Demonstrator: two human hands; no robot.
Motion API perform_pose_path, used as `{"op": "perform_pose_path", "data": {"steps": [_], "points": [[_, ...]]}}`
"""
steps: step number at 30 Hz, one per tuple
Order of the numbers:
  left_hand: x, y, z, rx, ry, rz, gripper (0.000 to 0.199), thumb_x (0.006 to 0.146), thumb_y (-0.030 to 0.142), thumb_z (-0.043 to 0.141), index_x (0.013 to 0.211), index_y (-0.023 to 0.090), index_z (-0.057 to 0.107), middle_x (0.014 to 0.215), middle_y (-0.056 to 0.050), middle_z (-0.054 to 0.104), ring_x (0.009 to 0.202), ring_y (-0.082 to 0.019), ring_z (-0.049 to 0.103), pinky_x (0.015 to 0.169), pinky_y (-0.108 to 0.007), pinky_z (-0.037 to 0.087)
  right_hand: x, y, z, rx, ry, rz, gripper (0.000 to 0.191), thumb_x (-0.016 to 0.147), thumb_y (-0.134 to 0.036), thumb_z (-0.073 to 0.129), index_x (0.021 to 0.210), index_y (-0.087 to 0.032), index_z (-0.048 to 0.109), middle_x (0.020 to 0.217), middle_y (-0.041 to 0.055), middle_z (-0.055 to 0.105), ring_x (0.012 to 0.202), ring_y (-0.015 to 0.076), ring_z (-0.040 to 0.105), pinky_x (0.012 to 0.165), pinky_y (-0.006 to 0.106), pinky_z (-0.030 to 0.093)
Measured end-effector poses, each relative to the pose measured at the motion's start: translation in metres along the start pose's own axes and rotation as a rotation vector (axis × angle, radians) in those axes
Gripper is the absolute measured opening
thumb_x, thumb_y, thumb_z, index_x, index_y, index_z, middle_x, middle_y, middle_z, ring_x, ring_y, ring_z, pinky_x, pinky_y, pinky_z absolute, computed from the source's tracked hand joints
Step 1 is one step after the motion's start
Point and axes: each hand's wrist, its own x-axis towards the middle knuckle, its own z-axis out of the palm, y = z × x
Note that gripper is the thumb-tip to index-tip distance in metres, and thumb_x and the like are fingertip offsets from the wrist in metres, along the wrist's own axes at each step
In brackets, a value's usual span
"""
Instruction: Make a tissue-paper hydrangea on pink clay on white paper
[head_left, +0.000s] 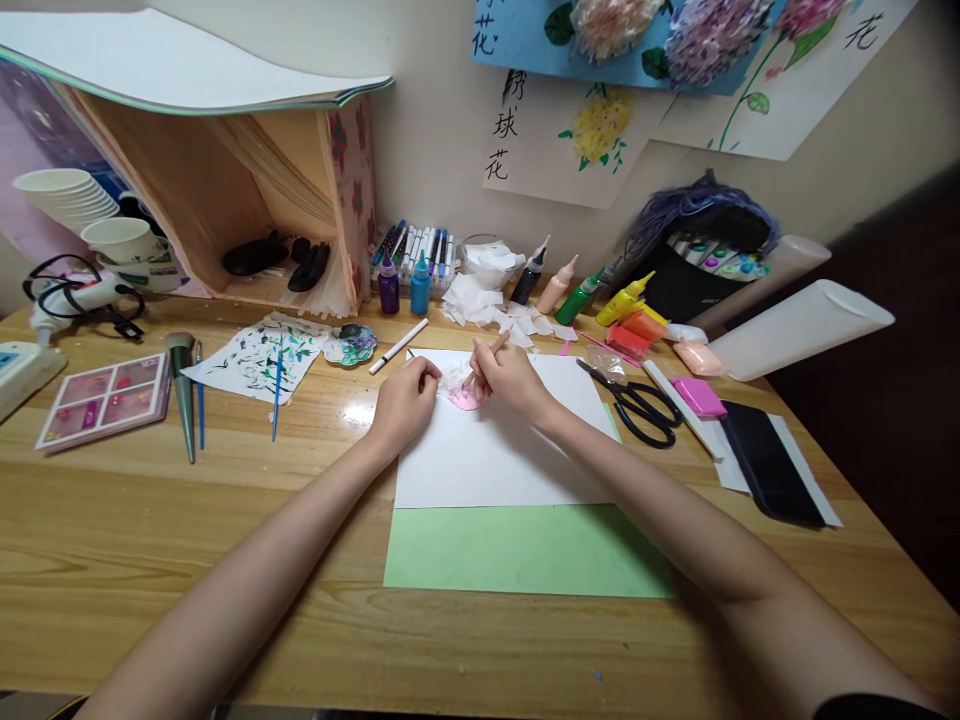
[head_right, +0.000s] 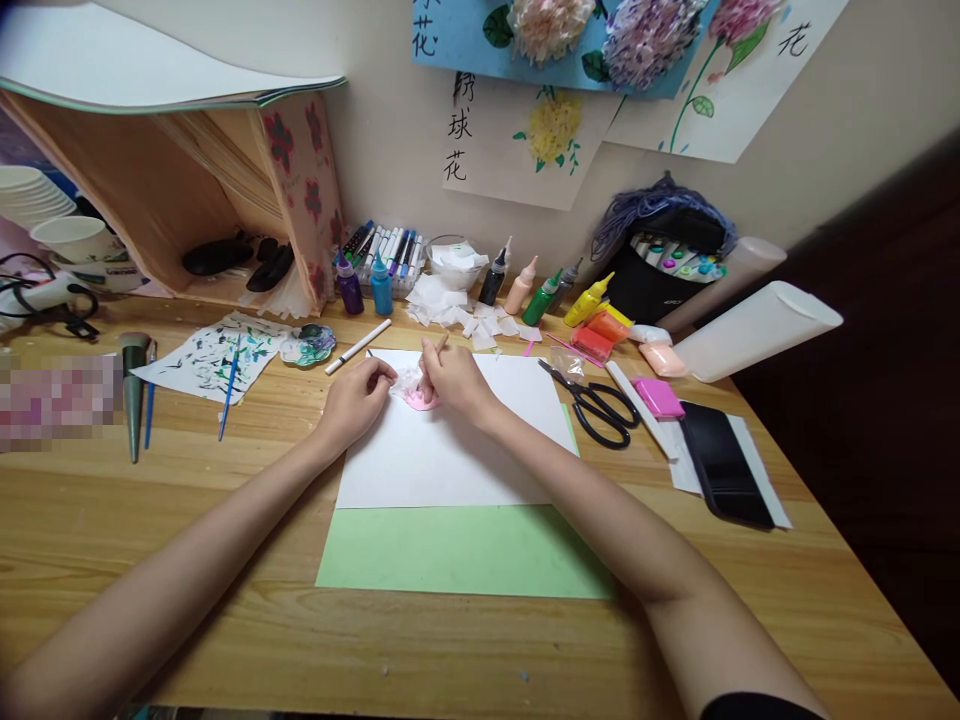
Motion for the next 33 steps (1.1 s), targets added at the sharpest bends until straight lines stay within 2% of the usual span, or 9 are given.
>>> {"op": "perform_pose_path", "data": {"steps": [4,8,10,14,16,18,24,29,33], "points": [[0.000,0.000,0.000,0.003,-0.003,0.004,0.018,0.082,0.014,0.042,0.081,0.018,0.059,0.084,-0.003,0.066,0.078,-0.017,0.059,0.070,-0.029,0.042,0.012,-0.008,-0.007,0.081,-0.089,0.104,0.049,0.095,-0.036,0.039,0.049,-0.020,0.044,0.036,-0.0014,0.054,0.033,0.0103,0.047,0.042,0.023,0.036],[0.000,0.000,-0.001,-0.018,-0.015,-0.009,0.018,0.082,0.013,0.042,0.081,0.019,0.059,0.084,-0.002,0.066,0.079,-0.018,0.059,0.070,-0.030,0.042,-0.003,-0.009,-0.026,0.135,-0.190,-0.068,0.049,0.090,-0.050,0.046,0.053,-0.018,0.050,0.041,-0.0008,0.056,0.040,0.0094,0.050,0.045,0.021,0.037],[0.000,0.000,-0.002,-0.021,0.021,0.000,0.018,0.083,0.013,0.041,0.083,0.019,0.058,0.086,-0.003,0.064,0.082,-0.018,0.059,0.073,-0.030,0.044,-0.014,-0.003,-0.037,0.209,-0.114,-0.104,0.050,0.089,-0.055,0.044,0.055,-0.018,0.052,0.041,-0.0016,0.053,0.042,0.0090,0.049,0.046,0.022,0.037],[0.001,-0.001,-0.002,0.081,0.156,0.025,0.024,0.086,0.013,0.038,0.100,0.017,0.057,0.105,-0.009,0.061,0.103,-0.023,0.054,0.090,-0.037,0.042,-0.032,0.028,-0.049,0.562,0.125,-0.002,0.049,0.088,-0.057,0.045,0.056,-0.020,0.046,0.040,-0.0051,0.042,0.034,0.0072,0.037,0.039,0.023,0.026],[0.001,-0.001,0.000,0.147,0.120,0.026,0.029,0.089,0.015,0.035,0.111,0.015,0.053,0.110,-0.011,0.060,0.107,-0.025,0.052,0.093,-0.041,0.041,-0.040,0.047,-0.051,0.716,0.224,0.065,0.049,0.086,-0.056,0.048,0.054,-0.020,0.041,0.044,-0.0066,0.037,0.032,0.0053,0.028,0.036,0.023,0.019],[0.000,-0.001,0.001,0.210,0.050,0.024,0.030,0.091,0.018,0.032,0.112,0.014,0.053,0.108,-0.013,0.059,0.105,-0.026,0.052,0.092,-0.042,0.041,-0.049,0.063,-0.052,0.798,0.176,0.135,0.048,0.084,-0.054,0.051,0.053,-0.020,0.039,0.043,-0.0078,0.031,0.031,0.0046,0.024,0.036,0.023,0.018],[0.002,-0.002,-0.008,0.424,0.024,-0.013,0.033,0.088,0.027,0.045,0.117,0.012,0.051,0.116,-0.017,0.051,0.110,-0.031,0.046,0.093,-0.045,0.041,-0.074,0.079,-0.056,0.796,0.029,0.146,0.047,0.087,-0.048,0.049,0.049,-0.020,0.041,0.042,-0.0070,0.029,0.032,0.0068,0.026,0.039,0.025,0.019],[0.006,-0.009,-0.020,0.370,-0.185,0.000,0.032,0.080,0.032,0.060,0.107,0.016,0.054,0.099,-0.010,0.057,0.101,-0.029,0.052,0.090,-0.044,0.042,-0.080,0.074,-0.056,0.690,0.017,0.160,0.047,0.087,-0.053,0.045,0.050,-0.023,0.040,0.042,-0.0062,0.028,0.033,0.0097,0.025,0.038,0.028,0.019],[0.005,-0.013,-0.022,0.334,-0.081,-0.010,0.046,0.075,0.034,0.065,0.115,0.015,0.049,0.117,-0.015,0.050,0.114,-0.032,0.046,0.095,-0.047,0.039,-0.080,0.072,-0.055,0.636,0.003,0.159,0.048,0.087,-0.055,0.041,0.051,-0.024,0.039,0.041,-0.0061,0.027,0.033,0.0109,0.026,0.038,0.028,0.021]]}}
